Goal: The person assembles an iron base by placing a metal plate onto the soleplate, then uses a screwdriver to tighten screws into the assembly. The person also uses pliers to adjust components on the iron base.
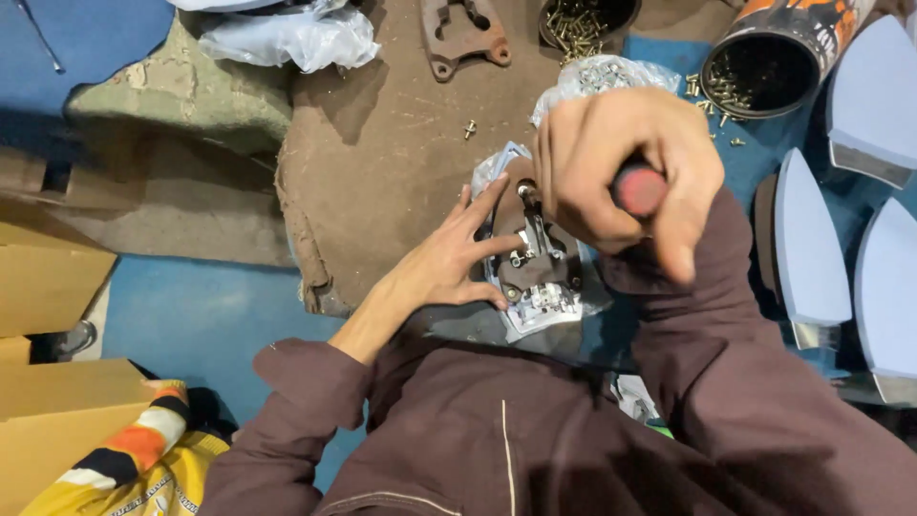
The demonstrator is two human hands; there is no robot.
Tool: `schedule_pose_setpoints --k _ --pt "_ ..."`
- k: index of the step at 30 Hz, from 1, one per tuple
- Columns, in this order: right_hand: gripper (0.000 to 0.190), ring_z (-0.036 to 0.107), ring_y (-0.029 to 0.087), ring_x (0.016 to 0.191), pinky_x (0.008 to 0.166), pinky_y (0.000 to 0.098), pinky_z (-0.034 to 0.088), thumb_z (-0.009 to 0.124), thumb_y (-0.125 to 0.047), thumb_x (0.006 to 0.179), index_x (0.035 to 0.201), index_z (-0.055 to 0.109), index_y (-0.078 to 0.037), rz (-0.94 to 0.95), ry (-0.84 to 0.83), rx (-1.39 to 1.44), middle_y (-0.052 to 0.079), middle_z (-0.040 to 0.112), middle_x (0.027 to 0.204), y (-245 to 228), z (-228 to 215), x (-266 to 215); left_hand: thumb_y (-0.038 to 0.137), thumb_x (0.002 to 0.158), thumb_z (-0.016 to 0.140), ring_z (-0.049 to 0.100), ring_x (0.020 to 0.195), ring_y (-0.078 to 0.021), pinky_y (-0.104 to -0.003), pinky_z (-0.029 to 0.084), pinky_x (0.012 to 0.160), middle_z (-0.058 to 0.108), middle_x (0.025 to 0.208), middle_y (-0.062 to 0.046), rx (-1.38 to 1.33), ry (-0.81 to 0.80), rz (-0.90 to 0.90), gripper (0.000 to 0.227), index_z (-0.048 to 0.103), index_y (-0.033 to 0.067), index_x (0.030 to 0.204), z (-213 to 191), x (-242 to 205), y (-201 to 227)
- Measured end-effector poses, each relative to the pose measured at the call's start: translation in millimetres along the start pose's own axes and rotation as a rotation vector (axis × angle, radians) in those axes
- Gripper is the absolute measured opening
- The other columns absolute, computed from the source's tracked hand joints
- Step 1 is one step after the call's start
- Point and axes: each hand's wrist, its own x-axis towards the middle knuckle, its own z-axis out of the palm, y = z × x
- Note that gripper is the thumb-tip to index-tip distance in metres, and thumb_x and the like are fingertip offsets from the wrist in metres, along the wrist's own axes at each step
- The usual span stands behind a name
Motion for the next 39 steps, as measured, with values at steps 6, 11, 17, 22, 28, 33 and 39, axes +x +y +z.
schedule_pose_setpoints --k 6,11,17,22,28,33,39 --pt "0.039 0.032 0.021 0.033 0.038 0.0313 0.028 0.061 -0.016 0.088 0.062 0.032 -0.009 -0.128 0.457 -0.07 0.003 0.03 0.047 13.9 24.4 -13.2 0.063 0.087 0.068 0.009 0.156 -0.0499 -0.071 0.015 0.127 0.013 0.16 -0.043 -0.018 0.042 -0.001 0.073 0.061 0.0107 0.137 1.8 1.2 -3.6" --pt "0.03 0.033 0.022 0.037 0.038 0.0327 0.033 0.057 -0.006 0.087 0.07 0.032 -0.005 -0.167 0.598 -0.248 0.006 0.029 0.048 32.8 23.2 -29.6 0.06 0.086 0.078 0.01 0.156 -0.0533 -0.072 0.014 0.128 0.012 0.16 -0.044 0.008 0.003 0.009 0.074 0.058 0.0149 0.14 1.7 -0.5 -9.3" --pt "0.03 0.041 0.014 0.05 0.048 0.03 0.028 0.06 -0.017 0.104 0.088 0.036 -0.006 -0.177 1.273 -0.905 0.006 0.036 0.065 40.5 76.9 -14.1 0.061 0.083 0.08 0.019 0.154 -0.0543 -0.075 0.018 0.124 0.014 0.159 -0.043 0.044 0.052 0.006 0.075 0.065 0.0058 0.131 8.2 -2.1 -8.4" --pt "0.035 0.042 0.019 0.052 0.052 0.036 0.038 0.053 0.007 0.1 0.074 0.033 -0.005 -0.219 1.125 -0.846 0.01 0.043 0.059 66.6 60.9 -44.0 0.071 0.086 0.067 0.02 0.157 -0.0468 -0.074 0.021 0.125 0.018 0.164 -0.033 0.126 0.101 -0.057 0.081 0.06 0.0162 0.146 12.3 -10.6 1.4" --pt "0.05 0.021 0.014 0.037 0.035 0.0356 0.026 0.052 -0.02 0.109 0.073 0.02 -0.008 -0.291 1.118 -0.643 0.007 0.019 0.056 -13.5 150.9 -36.9 0.063 0.069 0.09 0.061 0.104 -0.0211 -0.041 0.031 0.091 0.06 0.123 -0.001 0.387 0.52 -0.368 0.062 0.071 0.0265 0.115 35.1 -21.4 51.1" --pt "0.047 0.019 0.015 0.038 0.036 0.0355 0.024 0.05 -0.022 0.108 0.075 0.02 -0.007 -0.213 1.061 -0.717 0.008 0.019 0.055 -12.0 156.2 -57.7 0.048 0.082 0.085 0.063 0.102 -0.019 -0.04 0.033 0.09 0.065 0.11 0.0 0.218 0.478 -0.253 0.039 0.073 0.0231 0.109 47.5 -16.8 54.0" --pt "0.047 0.021 0.017 0.037 0.039 0.0362 0.026 0.047 -0.029 0.114 0.079 0.023 -0.009 -0.115 1.035 -0.727 0.008 0.021 0.058 -18.7 159.9 -74.5 0.033 0.092 0.079 0.066 0.089 -0.0138 -0.034 0.035 0.087 0.073 0.096 0.004 0.088 0.551 -0.216 0.015 0.077 0.0186 0.096 64.2 -14.3 62.3"
